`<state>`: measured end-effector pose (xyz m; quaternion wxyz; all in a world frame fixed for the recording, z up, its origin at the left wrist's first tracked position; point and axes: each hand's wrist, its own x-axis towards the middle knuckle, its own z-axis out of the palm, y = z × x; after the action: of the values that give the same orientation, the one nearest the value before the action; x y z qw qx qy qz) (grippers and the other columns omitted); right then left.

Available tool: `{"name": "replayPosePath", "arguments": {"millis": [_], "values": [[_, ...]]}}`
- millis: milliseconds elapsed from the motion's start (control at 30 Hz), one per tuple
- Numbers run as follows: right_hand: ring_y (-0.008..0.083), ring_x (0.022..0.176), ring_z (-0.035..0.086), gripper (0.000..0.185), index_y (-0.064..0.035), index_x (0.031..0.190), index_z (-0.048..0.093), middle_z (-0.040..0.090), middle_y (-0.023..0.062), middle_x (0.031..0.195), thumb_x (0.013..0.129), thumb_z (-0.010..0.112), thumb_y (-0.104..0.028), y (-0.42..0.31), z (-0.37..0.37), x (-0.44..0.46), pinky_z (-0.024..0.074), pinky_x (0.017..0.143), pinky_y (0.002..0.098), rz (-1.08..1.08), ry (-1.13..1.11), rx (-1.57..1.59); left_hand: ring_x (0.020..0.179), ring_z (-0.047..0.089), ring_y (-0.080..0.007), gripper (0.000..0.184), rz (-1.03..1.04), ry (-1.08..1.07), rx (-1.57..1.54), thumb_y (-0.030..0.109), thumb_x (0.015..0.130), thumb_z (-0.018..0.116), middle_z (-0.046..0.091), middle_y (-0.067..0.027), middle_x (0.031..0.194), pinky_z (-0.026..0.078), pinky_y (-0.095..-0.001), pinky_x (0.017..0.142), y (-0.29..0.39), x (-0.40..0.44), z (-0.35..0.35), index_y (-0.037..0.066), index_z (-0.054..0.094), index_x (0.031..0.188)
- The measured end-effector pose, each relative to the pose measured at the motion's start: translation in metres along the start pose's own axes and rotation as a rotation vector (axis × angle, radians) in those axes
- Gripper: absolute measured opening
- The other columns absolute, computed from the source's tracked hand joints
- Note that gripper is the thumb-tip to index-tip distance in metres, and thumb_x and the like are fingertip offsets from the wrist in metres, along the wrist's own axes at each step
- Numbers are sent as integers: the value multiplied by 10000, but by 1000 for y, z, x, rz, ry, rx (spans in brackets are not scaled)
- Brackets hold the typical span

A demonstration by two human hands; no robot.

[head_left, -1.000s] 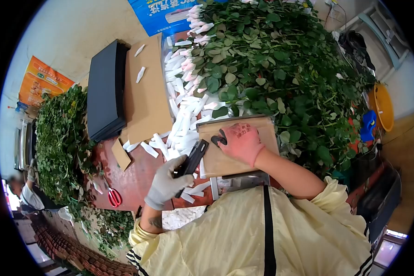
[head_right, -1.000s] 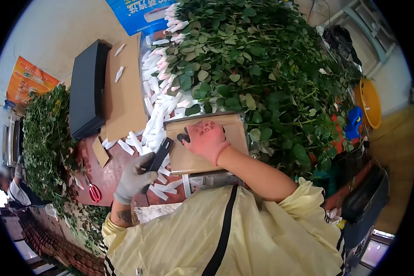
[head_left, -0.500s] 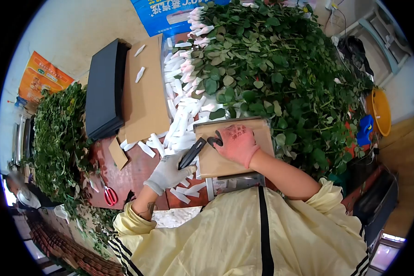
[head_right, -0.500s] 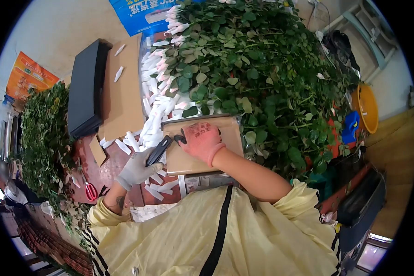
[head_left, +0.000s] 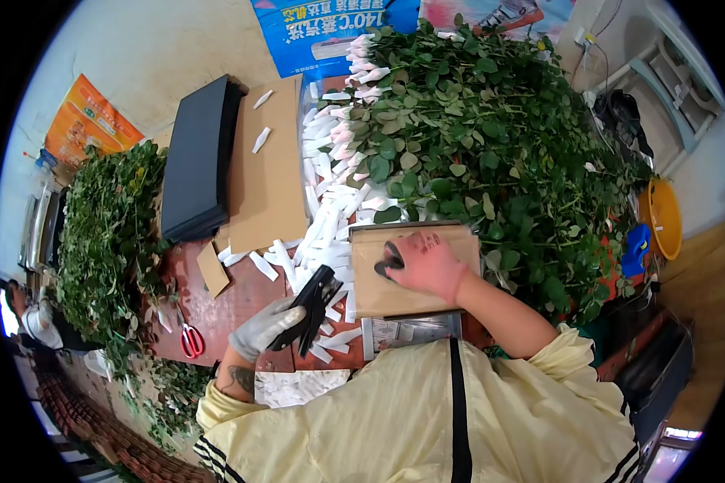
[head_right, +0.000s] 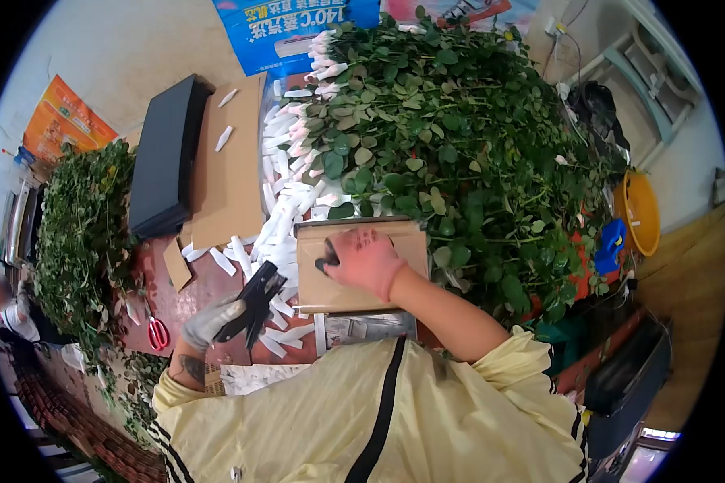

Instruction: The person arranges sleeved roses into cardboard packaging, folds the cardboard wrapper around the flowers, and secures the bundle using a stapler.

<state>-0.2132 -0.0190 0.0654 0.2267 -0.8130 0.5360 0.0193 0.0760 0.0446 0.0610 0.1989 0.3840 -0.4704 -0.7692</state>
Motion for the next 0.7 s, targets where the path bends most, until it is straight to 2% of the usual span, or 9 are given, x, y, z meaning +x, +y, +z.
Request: {"name": "replayPosePath", "arguments": {"millis": [100, 167, 300, 367, 433, 500, 567, 633, 700], "values": [[331, 1108, 455, 546, -103, 1174, 509, 445, 172, 1237, 780, 555, -477, -32, -1, -30, 401, 914, 398, -544, 290, -195, 756, 602, -152, 753, -28, -96, -229, 573, 835, 540, 619, -116, 972, 484, -258, 630, -13, -14, 13, -57, 458, 1238], [338, 1079, 473, 602, -104, 1213, 497, 494, 162, 1182, 758, 588, -489, -48, 17, -41, 417, 902, 389, -782, 292, -127, 846, 606, -170, 831, -88, -178, -248, 623, 808, 538, 602, -139, 1045, 501, -285, 702, -18, -21, 19, -77, 437, 1245], [322, 1034, 511, 636, -76, 1207, 496, 493, 159, 1176, 725, 649, -460, -53, 7, -42, 435, 856, 390, -705, 230, -104, 1136, 514, -315, 1052, 89, -14, -868, 655, 696, 640, 421, -217, 1337, 457, -328, 883, -20, -32, 50, -30, 256, 1396], [312, 949, 554, 655, -55, 1184, 502, 499, 158, 1155, 669, 733, -388, -56, 4, -48, 454, 793, 397, -534, 380, 315, 1232, 416, -330, 1062, 543, 50, -625, 554, 663, 725, 280, -173, 1429, 394, -406, 966, -42, -12, 50, 100, 160, 1439], [313, 878, 577, 655, -44, 1165, 511, 506, 161, 1130, 631, 777, -313, -54, 15, -41, 465, 746, 410, -536, 531, 235, 1308, 328, -318, 1147, 973, 232, -411, 438, 643, 799, 160, -115, 1495, 309, -488, 1050, -45, 10, 64, 220, 33, 1469], [321, 912, 573, 642, -39, 1144, 522, 506, 171, 1133, 631, 776, -328, -57, 29, -38, 464, 758, 409, -485, 450, 147, 1293, 345, -300, 1076, 627, 622, -1090, 389, 688, 783, 262, -107, 1438, 266, -487, 1077, 1, 12, 86, 182, 61, 1459], [321, 926, 572, 623, -41, 1131, 528, 517, 177, 1119, 626, 767, -317, -63, 28, -36, 457, 778, 403, -543, 382, 128, 1248, 381, -276, 918, 995, 519, -906, 306, 759, 734, 353, -99, 1336, 280, -488, 1071, -22, 22, 73, 140, 132, 1432], [319, 927, 575, 520, -53, 1055, 575, 531, 184, 1102, 624, 748, -286, -66, -2, -37, 453, 791, 390, -517, 335, -205, 1203, 415, -250, 806, 981, 626, -845, 235, 785, 675, 428, -80, 1240, 256, -484, 1091, -31, 26, 51, 110, 189, 1416], [303, 881, 577, 339, -68, 911, 615, 572, 145, 1021, 654, 699, -272, -38, 2, -38, 450, 765, 386, -324, 392, -117, 1223, 388, -249, 806, 1011, 734, -689, 192, 777, 663, 417, -94, 1252, 232, -462, 1097, -45, 35, 29, 99, 185, 1419]]}}
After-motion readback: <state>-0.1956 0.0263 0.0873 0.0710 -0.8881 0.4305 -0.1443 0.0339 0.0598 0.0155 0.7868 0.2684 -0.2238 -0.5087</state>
